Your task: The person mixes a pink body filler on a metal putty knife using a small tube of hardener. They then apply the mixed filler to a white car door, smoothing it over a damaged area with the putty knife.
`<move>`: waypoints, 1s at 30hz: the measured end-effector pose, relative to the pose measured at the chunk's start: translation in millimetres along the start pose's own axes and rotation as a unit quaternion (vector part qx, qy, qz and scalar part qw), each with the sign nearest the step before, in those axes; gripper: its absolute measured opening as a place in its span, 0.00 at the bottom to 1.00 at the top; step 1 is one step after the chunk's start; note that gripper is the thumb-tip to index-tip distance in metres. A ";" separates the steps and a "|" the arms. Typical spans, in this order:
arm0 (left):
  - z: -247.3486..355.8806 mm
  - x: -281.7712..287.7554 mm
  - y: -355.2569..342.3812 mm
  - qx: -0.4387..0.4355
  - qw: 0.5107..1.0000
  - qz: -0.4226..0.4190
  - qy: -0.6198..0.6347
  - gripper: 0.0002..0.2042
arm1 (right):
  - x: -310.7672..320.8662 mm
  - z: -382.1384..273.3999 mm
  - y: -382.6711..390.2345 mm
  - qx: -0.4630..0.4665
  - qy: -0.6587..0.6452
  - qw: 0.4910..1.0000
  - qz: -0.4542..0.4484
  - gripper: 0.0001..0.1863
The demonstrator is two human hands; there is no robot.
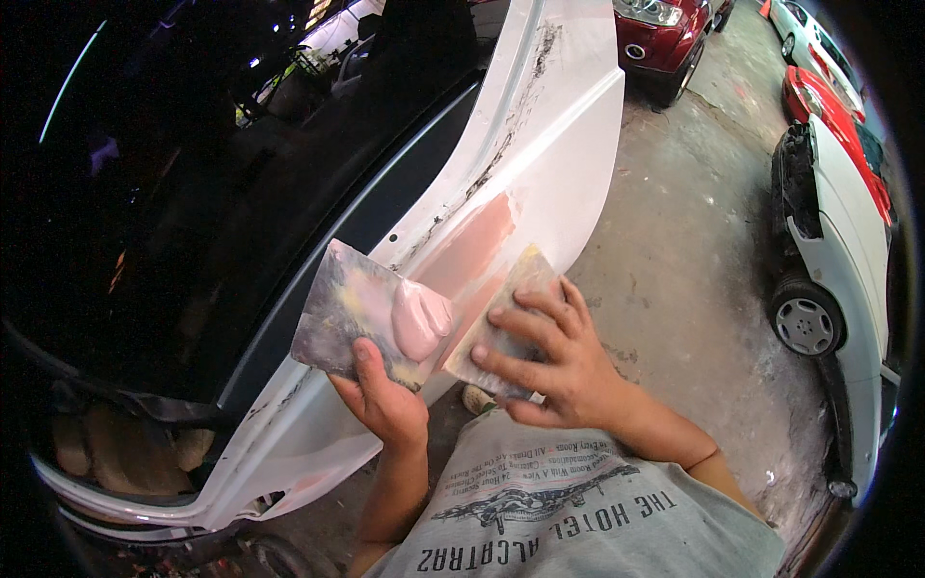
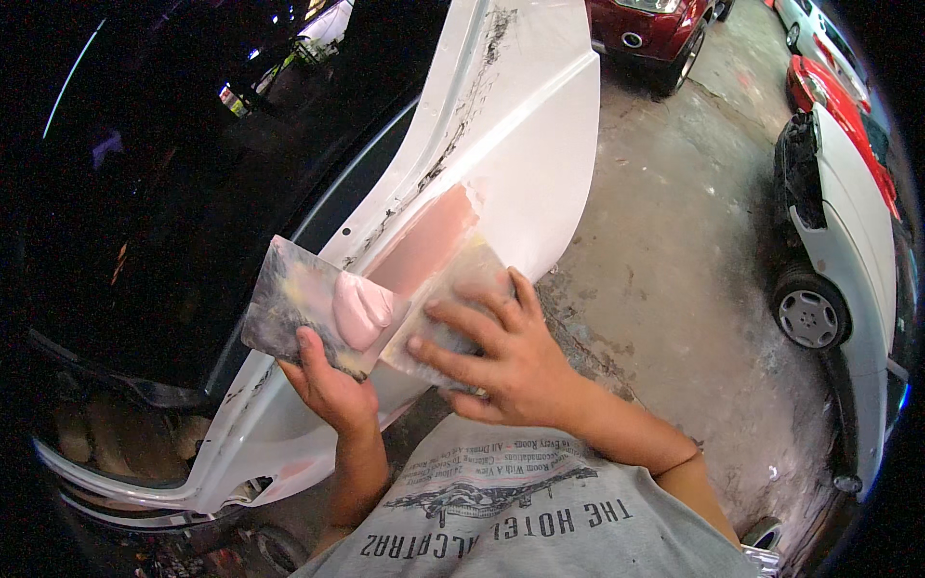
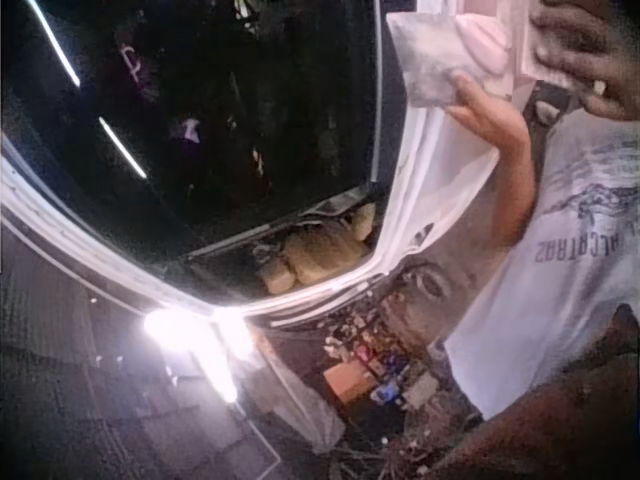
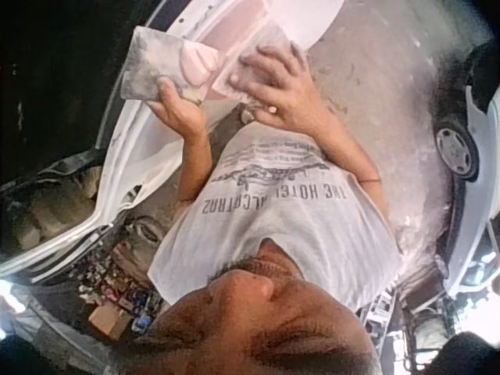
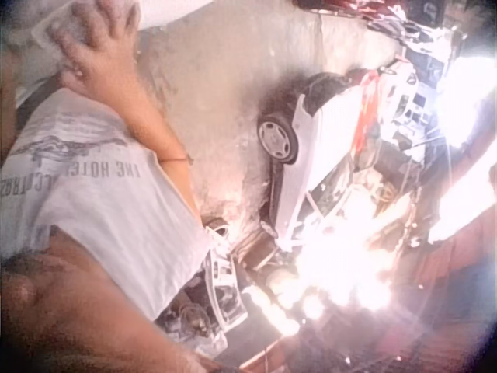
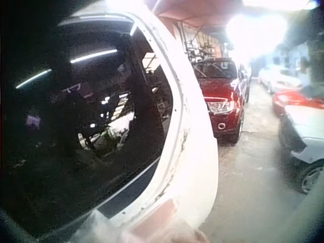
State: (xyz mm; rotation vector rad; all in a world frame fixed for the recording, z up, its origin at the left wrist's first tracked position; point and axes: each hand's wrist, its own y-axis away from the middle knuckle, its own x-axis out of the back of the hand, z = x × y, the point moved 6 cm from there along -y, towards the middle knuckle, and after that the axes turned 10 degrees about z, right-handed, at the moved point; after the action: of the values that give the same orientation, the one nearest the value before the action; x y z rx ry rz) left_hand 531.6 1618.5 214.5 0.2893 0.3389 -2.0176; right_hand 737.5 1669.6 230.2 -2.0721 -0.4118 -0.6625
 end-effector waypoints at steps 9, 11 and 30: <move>-4.7 0.5 15.9 -0.102 0.992 -0.075 -0.021 0.28 | -20.3 -10.7 3.7 0.014 -0.014 0.996 -0.087 0.37; -0.8 7.3 13.8 -0.111 0.993 -0.035 -0.022 0.28 | -25.7 -8.7 12.0 0.012 -0.012 0.991 -0.134 0.37; 27.9 54.7 6.2 -0.102 0.990 0.095 -0.027 0.28 | -52.9 99.2 -26.6 0.029 0.121 0.990 0.073 0.36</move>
State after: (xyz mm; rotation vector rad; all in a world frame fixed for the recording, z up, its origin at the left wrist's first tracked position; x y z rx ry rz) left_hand 511.2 1560.6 220.8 0.1335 0.4630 -1.7832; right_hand 711.0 1765.1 170.8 -1.9176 -0.1375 -0.7937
